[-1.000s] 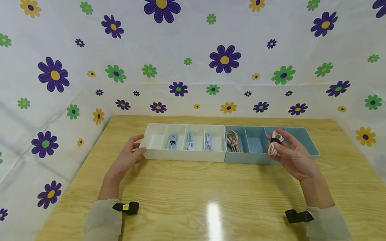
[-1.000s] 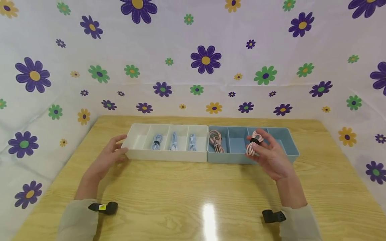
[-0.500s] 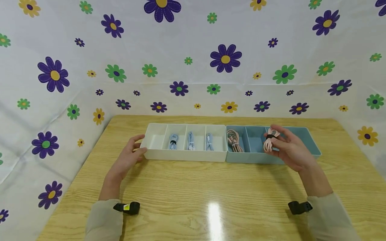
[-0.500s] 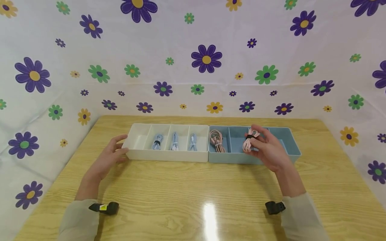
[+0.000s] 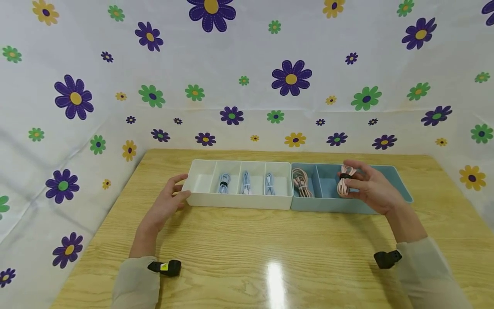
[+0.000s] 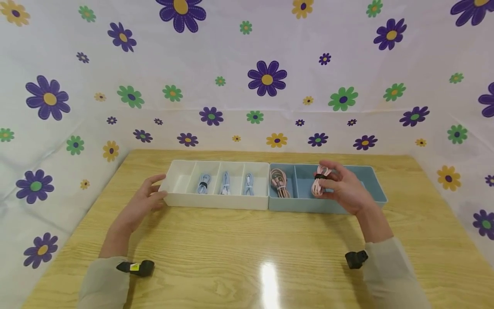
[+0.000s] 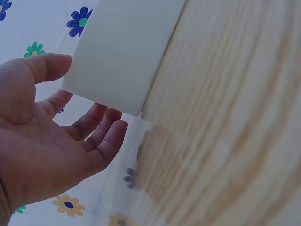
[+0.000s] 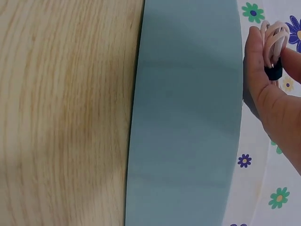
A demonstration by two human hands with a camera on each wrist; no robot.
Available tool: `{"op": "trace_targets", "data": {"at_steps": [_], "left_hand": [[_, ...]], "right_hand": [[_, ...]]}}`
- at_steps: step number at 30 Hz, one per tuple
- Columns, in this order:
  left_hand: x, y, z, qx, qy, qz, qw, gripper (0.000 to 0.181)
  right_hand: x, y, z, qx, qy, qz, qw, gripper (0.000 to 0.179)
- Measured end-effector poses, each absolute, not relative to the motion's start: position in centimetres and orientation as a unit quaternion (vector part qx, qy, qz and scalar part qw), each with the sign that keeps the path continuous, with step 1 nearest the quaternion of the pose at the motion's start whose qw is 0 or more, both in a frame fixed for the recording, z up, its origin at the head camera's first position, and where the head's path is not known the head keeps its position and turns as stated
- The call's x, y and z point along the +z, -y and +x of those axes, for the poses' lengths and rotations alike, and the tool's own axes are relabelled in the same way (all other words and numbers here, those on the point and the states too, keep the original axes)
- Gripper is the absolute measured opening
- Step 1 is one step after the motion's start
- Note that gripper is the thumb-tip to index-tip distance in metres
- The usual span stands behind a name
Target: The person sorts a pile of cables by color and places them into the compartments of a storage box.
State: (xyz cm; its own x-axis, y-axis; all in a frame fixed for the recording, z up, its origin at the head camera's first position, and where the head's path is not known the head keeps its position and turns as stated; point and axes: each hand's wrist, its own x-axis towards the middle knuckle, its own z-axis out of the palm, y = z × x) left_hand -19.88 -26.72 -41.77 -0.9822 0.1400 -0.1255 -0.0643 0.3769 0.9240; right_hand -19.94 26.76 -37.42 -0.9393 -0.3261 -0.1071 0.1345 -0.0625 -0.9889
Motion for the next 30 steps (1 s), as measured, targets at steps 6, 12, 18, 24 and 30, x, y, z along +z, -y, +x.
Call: {"op": "trace_targets", "data": {"at_steps": [6,12,18,24,30], "left_hand": [[-41.9,26.6,-19.7,0.556,-0.826,0.015,0.093,0.061],[-41.8,26.6,-19.8,0.554,-0.828,0.014,0.091,0.062],[-41.5,26.6,-19.9,0.553,-0.828,0.017,0.089,0.061],[-41.6,26.6,-19.9,0.556,-0.826,0.020,0.094,0.060],[-41.8,26.6,-19.8,0.554,-0.827,0.017,0.093,0.059]], "right_hand": [[-37.3,-26.5,-20.4,-0.681,-0.705,-0.073,0.186,0.056],[-37.0,-26.1,-21.1,-0.665,-0.716,-0.064,0.203,0.062],[-36.9,-25.9,-21.4,-0.651,-0.729,-0.071,0.201,0.063],[-37.0,-25.8,-21.8,-0.633,-0.743,-0.073,0.202,0.065],[-37.0,-25.4,-22.0,-0.635,-0.746,-0.064,0.190,0.064]]}}
